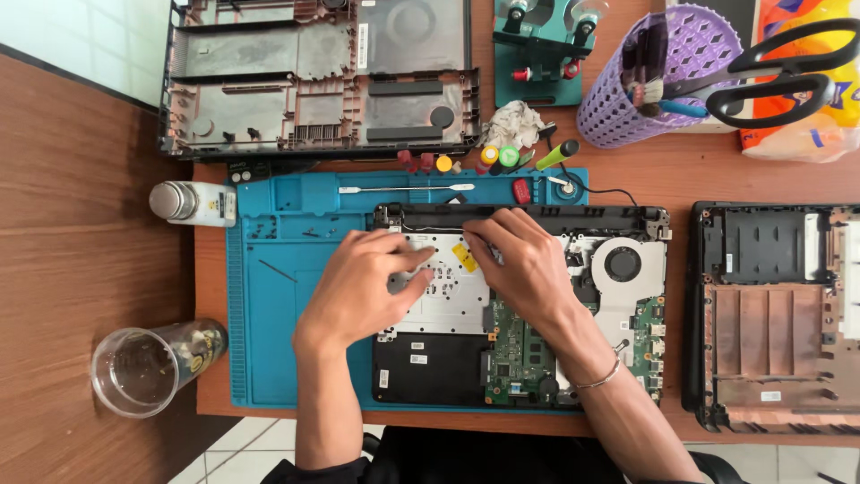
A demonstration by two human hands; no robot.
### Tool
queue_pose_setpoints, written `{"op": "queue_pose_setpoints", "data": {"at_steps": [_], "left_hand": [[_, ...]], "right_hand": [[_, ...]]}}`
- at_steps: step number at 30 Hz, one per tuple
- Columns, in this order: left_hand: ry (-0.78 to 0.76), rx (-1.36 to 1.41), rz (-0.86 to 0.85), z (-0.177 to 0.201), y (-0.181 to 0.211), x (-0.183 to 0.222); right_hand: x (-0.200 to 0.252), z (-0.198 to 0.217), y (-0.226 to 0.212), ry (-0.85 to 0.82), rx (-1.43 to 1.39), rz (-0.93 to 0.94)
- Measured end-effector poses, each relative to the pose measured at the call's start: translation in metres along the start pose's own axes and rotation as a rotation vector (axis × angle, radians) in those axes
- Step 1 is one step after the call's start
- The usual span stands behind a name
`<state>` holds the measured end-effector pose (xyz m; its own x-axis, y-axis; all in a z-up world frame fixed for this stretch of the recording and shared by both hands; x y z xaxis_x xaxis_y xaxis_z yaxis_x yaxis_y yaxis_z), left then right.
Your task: The person connects internal ribbon cables to a laptop motherboard using their hands and tweezers, then presses the components into place.
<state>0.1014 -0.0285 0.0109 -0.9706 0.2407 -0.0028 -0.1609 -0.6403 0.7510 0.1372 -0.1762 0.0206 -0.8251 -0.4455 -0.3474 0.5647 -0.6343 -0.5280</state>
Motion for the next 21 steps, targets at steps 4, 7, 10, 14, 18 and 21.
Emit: {"op": "queue_pose_setpoints", "data": {"at_steps": [4,7,10,14,18,21], "left_hand": [[0.032,0.025,0.064,0.005,-0.007,0.002],[0.056,0.002,0.023,0.006,-0.003,0.001],[0.05,-0.051,-0.022,0.002,0.002,-0.001],[0.062,-0.063,-0.051,-0.001,0.006,-0.003],[0.08,-0.069,-0.059,-0.002,0.009,-0.002],[0.088,-0.09,-0.067,-0.002,0.009,-0.003]], "right_hand": [[-0.001,-0.003,0.002,-0.027,0.018,-0.034],[-0.002,-0.004,0.002,-0.029,0.032,-0.037],[-0.002,-0.002,0.002,-0.022,0.025,-0.042],[-0.003,-0.002,0.003,-0.012,0.019,-0.054],[-0.003,-0.003,0.003,-0.012,0.008,-0.063],[-0.003,-0.002,0.003,-0.032,0.015,-0.054]]}}
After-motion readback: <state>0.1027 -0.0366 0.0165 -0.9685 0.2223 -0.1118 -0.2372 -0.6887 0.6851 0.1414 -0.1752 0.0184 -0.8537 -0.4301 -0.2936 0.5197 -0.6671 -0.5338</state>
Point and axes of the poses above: each hand's wrist, its own x-axis away from the middle knuckle, its own z-axis out of the back of the hand, y = z × x, the point moved 10 cm from there along -x, towards the middle knuckle, and after that the axes turned 6 degrees about x, right-handed, at the moved point
